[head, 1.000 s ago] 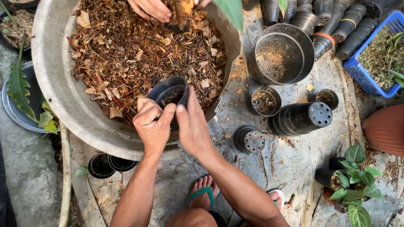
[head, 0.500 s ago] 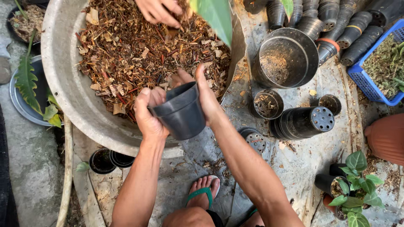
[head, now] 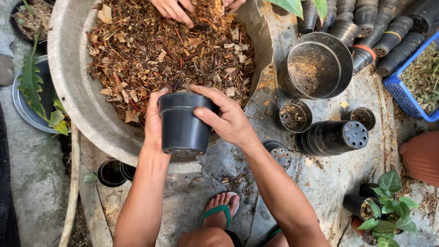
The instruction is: The person picks up two small potted plants and walks through a greenhouse to a work area. They place the plants down, select empty plastic pots, and fill them with potting mix from a large basin, preparing the containers for repotting.
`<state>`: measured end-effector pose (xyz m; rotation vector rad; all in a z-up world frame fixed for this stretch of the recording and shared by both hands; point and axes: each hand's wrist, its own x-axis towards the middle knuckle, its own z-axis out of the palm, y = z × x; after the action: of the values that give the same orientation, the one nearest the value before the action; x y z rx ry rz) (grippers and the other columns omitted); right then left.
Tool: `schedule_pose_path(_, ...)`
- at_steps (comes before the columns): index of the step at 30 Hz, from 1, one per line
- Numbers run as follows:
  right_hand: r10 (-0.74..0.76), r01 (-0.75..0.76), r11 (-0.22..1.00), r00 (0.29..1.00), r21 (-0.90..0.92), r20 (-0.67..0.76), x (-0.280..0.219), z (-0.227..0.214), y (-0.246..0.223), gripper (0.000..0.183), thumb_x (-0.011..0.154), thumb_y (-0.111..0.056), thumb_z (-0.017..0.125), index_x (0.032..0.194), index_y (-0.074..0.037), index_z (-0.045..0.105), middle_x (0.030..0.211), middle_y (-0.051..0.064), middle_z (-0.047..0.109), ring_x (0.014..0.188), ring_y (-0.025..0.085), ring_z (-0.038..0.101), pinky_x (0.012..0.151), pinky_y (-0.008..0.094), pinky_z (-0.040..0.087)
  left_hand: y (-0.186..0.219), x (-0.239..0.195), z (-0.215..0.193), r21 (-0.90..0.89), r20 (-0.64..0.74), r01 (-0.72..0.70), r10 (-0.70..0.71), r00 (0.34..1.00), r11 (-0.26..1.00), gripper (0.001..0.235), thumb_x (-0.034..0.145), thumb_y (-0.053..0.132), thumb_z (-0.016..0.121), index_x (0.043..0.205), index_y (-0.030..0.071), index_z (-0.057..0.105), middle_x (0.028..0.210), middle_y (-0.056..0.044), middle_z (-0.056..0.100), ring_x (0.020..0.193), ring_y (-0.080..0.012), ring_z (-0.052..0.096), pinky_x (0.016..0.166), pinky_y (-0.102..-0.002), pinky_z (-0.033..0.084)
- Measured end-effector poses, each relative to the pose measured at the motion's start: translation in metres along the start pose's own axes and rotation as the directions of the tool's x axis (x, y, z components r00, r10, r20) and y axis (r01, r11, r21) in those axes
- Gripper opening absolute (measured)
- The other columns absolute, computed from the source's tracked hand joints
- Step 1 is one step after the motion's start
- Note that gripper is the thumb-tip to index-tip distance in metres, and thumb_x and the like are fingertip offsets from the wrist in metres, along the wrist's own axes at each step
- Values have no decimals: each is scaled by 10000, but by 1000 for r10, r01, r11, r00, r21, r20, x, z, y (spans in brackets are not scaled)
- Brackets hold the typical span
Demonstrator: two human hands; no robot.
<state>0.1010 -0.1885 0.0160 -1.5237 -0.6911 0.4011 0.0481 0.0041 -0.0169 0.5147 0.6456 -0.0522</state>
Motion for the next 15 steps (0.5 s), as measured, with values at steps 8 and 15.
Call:
schedule_pose_path(8,-30,30,988,1000,155,3,-13,-14,20,603,896,57,667,1487,18,556,1357,117,643,1222,148,597,1064,269,456,-7,-6,1,-28,-23,58,-59,998,998,327,981,424,592,995,111,686,821,-70,729,630,-180,718,552,-322,615)
schedule_pose_path(15,327,-352,910,934,-220,-144,-6,-10,14,346,930,-70,793,1255,40,752,920,182,768,778,126,618,690,257,514,-23,-3,-9,52,-3,-61,62,998,997,310,1090,366,549,1071,85,677,877,-78,708,655,-161,705,566,-300,605)
